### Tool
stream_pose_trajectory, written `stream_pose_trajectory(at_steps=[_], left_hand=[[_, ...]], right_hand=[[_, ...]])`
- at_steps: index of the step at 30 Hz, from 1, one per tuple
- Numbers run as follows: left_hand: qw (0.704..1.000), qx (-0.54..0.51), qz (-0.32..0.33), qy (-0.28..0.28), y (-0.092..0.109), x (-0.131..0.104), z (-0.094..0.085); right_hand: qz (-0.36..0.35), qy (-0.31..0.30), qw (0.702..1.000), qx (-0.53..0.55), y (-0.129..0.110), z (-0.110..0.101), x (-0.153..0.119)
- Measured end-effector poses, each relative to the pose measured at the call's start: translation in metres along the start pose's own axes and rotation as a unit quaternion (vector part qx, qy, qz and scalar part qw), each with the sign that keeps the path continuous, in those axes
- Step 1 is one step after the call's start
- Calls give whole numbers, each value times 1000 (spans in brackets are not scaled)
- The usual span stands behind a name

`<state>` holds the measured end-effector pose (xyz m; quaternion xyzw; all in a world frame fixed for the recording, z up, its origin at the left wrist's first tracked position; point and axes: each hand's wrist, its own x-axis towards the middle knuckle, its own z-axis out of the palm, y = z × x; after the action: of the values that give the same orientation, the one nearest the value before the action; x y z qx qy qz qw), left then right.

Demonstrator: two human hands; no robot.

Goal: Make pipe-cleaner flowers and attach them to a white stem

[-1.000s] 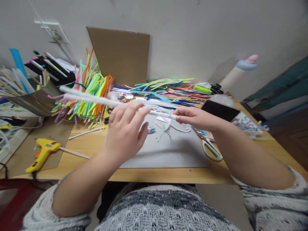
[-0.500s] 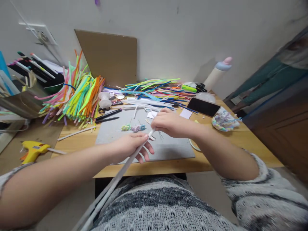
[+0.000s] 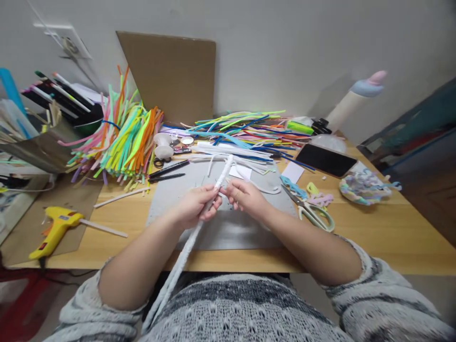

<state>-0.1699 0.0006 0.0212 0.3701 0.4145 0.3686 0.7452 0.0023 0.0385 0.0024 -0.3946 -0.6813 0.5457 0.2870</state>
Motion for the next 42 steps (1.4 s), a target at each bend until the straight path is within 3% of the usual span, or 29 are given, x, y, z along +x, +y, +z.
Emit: stream_pose_trajectory(at_steps=[4,12,22,26,35,38,42], left_hand=[[1000,20,21,-2,-7,3,-1],[998,-34,42,22,-13,0,-1],[996,-80,45,-9,-16,1,-6],[996,-66,56,20,-15,0,-2],[990,9,105,94,-21,-1,3],[991,-10,104,83,-18,-2,4],[994,-96,50,13,-15,-4,4]], right_hand=[[-10,11,1000,-18,4,11,-1],[45,-55,984,165,8,20,-3],[-10,20,990,140,9,13,-4],[-21,24,990,134,10,12,-5],[-14,-52,989,140,16,17,-6],[-34,-44,993,106,19,16,-4],[-78,-2,995,56,24,11,-1]])
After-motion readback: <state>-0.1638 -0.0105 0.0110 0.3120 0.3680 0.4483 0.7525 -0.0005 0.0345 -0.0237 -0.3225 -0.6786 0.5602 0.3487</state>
